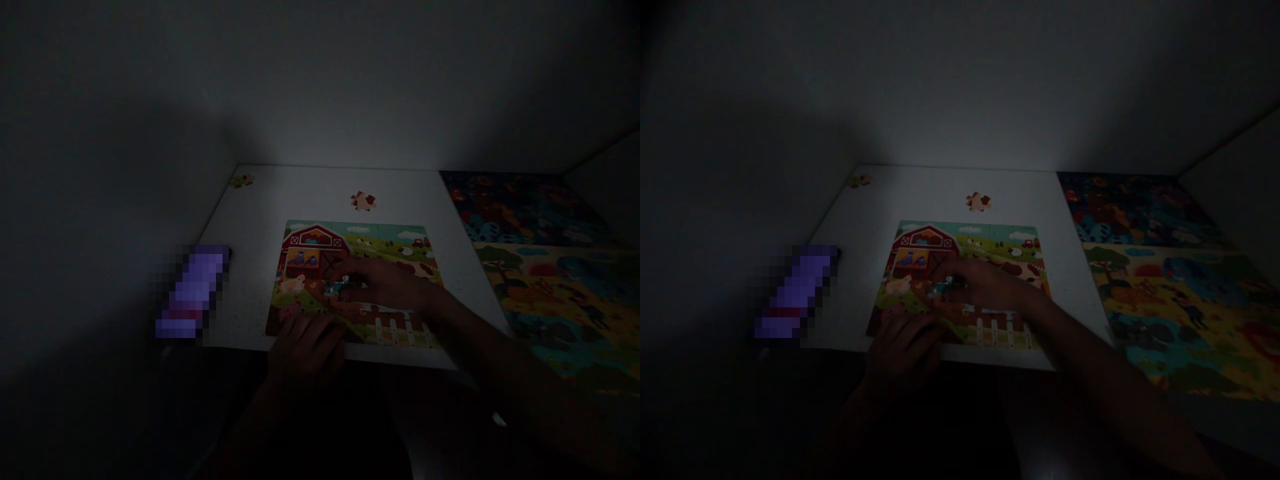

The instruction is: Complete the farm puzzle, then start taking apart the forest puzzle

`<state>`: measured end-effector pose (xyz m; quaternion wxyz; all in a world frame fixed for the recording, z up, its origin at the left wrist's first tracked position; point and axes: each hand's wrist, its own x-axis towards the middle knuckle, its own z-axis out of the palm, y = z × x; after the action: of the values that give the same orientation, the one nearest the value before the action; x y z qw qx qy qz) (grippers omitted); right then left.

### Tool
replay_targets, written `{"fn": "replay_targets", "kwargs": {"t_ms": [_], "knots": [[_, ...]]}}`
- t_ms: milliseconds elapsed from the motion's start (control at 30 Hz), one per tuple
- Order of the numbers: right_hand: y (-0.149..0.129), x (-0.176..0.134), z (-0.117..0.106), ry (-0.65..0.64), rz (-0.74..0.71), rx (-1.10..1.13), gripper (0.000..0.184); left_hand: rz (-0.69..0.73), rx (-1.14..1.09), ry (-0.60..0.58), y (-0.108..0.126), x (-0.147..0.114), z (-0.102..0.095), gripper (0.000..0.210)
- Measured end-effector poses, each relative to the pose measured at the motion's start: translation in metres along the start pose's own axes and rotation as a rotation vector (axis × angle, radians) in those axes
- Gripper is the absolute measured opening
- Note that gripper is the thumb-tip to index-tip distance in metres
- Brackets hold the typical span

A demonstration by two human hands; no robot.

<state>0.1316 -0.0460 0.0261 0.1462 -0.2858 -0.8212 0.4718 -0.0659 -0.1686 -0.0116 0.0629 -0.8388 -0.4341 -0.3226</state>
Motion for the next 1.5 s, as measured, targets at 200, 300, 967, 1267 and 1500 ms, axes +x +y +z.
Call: {"fn": "replay_targets", "kwargs": {"t_ms": [200, 300, 967, 1267, 1500], "knots": [[-0.0015, -0.0002, 0.0010, -0.003, -0.006, -0.080, 0.031, 0.016, 0.008, 0.012, -0.0001, 0.0002, 0.0013, 0.016], [-0.0009, 0.0002, 0.0015, 0.011, -0.017, -0.105, 0.034, 0.016, 0.017, 0.008, -0.0002, -0.0001, 0.0016, 0.016], [0.0068, -0.0017, 0.0045, 0.033, -0.077, -0.146, 0.041, 0.017, 0.040, -0.008, 0.0005, 0.0004, 0.0009, 0.018], [0.0048, -0.0040, 0.0040, 0.031, -0.078, -0.218, 0.042, 0.016, 0.032, -0.013, 0.0006, 0.0004, 0.0015, 0.018], [-0.0026, -0.0060, 0.0047, 0.001, -0.074, -0.334, 0.044, 0.016, 0.045, -0.006, 0.0016, 0.0014, 0.0014, 0.017]]}}
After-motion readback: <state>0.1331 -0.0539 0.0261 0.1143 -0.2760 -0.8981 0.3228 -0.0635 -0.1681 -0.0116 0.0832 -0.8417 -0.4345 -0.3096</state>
